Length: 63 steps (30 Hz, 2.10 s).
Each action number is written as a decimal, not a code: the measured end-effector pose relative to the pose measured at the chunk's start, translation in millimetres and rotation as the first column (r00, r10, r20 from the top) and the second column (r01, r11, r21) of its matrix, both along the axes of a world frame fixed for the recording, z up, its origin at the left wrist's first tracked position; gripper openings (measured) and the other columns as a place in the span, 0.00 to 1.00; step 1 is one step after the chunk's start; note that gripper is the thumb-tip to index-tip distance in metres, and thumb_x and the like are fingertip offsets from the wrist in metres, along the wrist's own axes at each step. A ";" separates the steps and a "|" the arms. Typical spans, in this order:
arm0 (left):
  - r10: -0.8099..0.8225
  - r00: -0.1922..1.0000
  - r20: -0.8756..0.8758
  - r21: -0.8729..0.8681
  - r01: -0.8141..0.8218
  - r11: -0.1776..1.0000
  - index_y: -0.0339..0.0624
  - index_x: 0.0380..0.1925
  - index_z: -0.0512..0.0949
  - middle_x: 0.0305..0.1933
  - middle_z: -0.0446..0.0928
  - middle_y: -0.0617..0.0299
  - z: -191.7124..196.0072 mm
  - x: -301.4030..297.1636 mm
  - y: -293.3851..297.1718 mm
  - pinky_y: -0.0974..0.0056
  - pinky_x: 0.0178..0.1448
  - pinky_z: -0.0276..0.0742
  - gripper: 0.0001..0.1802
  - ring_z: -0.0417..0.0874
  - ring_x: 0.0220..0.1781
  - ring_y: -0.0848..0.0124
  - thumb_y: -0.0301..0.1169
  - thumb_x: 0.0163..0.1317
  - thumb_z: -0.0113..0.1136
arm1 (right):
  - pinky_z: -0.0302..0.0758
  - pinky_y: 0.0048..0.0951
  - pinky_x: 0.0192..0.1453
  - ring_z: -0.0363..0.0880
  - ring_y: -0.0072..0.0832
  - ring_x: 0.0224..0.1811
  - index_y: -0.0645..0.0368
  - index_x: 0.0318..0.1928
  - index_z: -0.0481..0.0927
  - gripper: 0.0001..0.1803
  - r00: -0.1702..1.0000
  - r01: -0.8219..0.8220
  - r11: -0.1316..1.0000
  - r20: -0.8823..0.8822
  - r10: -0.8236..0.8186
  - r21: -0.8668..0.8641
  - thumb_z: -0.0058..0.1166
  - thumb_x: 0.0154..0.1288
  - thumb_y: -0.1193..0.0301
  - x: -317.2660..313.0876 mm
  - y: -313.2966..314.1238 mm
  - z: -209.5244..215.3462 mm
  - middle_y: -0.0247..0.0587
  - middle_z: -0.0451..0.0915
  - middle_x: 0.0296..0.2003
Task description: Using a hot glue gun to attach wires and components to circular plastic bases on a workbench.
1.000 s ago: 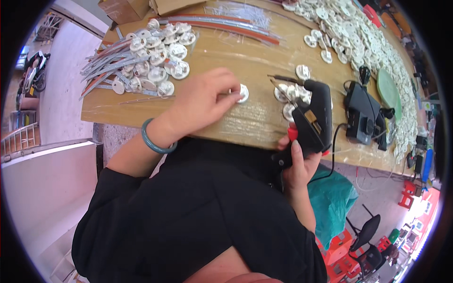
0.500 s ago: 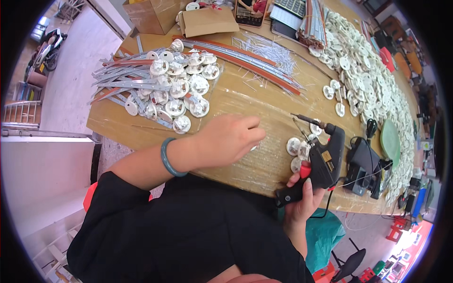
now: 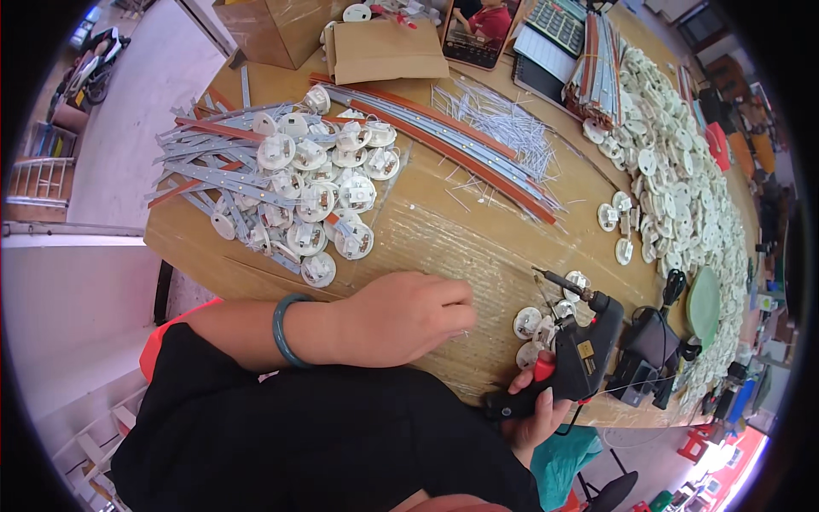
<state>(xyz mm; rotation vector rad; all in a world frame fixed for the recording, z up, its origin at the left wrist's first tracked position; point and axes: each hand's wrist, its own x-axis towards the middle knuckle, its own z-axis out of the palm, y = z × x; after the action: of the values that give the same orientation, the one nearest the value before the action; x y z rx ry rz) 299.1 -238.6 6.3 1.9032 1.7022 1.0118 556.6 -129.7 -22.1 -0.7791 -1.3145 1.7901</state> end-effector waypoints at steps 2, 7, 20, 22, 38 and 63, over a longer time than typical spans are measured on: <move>0.012 1.000 0.008 -0.026 -0.012 1.000 0.40 0.36 0.72 0.40 0.72 0.55 -0.7 0.1 1.0 0.55 0.44 0.77 0.07 0.81 0.39 0.55 0.26 0.60 0.60 | 0.76 0.26 0.34 0.77 0.30 0.34 0.74 0.63 0.66 0.30 0.999 -0.027 1.000 0.035 0.027 -0.007 0.55 0.70 0.64 2.0 1.4 -0.4 0.56 0.78 0.48; 0.035 0.999 -0.004 -0.023 -0.035 0.999 0.40 0.35 0.72 0.40 0.70 0.55 0.0 1.1 3.4 0.56 0.42 0.78 0.07 0.81 0.38 0.55 0.27 0.60 0.61 | 0.75 0.25 0.34 0.76 0.30 0.33 0.75 0.62 0.66 0.31 0.999 0.011 1.000 0.048 -0.012 0.008 0.55 0.69 0.63 -7.2 -0.6 6.0 0.53 0.78 0.38; 0.054 0.999 0.002 0.001 -0.054 0.999 0.40 0.35 0.73 0.39 0.70 0.55 -0.8 3.2 4.6 0.55 0.41 0.78 0.07 0.80 0.37 0.56 0.27 0.61 0.61 | 0.77 0.27 0.34 0.78 0.31 0.36 0.74 0.63 0.66 0.30 0.999 -0.038 0.999 -0.012 0.037 -0.029 0.56 0.68 0.65 2.4 2.7 1.2 0.58 0.76 0.52; 0.059 0.997 -0.039 -0.011 -0.060 0.998 0.42 0.38 0.75 0.43 0.74 0.57 -2.4 2.4 4.0 0.56 0.43 0.77 0.08 0.81 0.40 0.56 0.28 0.61 0.63 | 0.77 0.27 0.35 0.78 0.31 0.36 0.74 0.63 0.66 0.30 0.999 -0.037 0.999 -0.014 0.037 -0.031 0.56 0.68 0.65 2.6 2.6 0.9 0.58 0.76 0.53; 0.097 0.990 -0.101 0.110 -0.086 0.990 0.40 0.33 0.73 0.37 0.72 0.57 -1.4 2.3 2.5 0.57 0.46 0.75 0.07 0.77 0.41 0.58 0.28 0.57 0.61 | 0.77 0.28 0.36 0.77 0.31 0.37 0.72 0.64 0.64 0.29 0.999 -0.008 1.000 -0.032 0.008 0.008 0.53 0.70 0.66 -0.8 -1.9 0.5 0.60 0.74 0.57; 0.051 0.988 -0.146 0.081 -0.039 0.996 0.39 0.38 0.75 0.43 0.77 0.56 1.8 2.4 -5.9 0.55 0.47 0.76 0.09 0.79 0.44 0.56 0.27 0.59 0.62 | 0.76 0.29 0.41 0.77 0.31 0.40 0.71 0.64 0.65 0.24 0.992 0.006 0.999 -0.127 -0.002 0.033 0.49 0.72 0.71 -4.7 -4.6 -0.8 0.59 0.73 0.59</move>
<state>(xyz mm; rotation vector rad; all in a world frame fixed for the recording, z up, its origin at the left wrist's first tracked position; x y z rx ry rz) 301.5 -244.5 8.1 2.0440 1.8198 0.9887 551.9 -134.3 -22.9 -0.6382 -1.2550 1.7797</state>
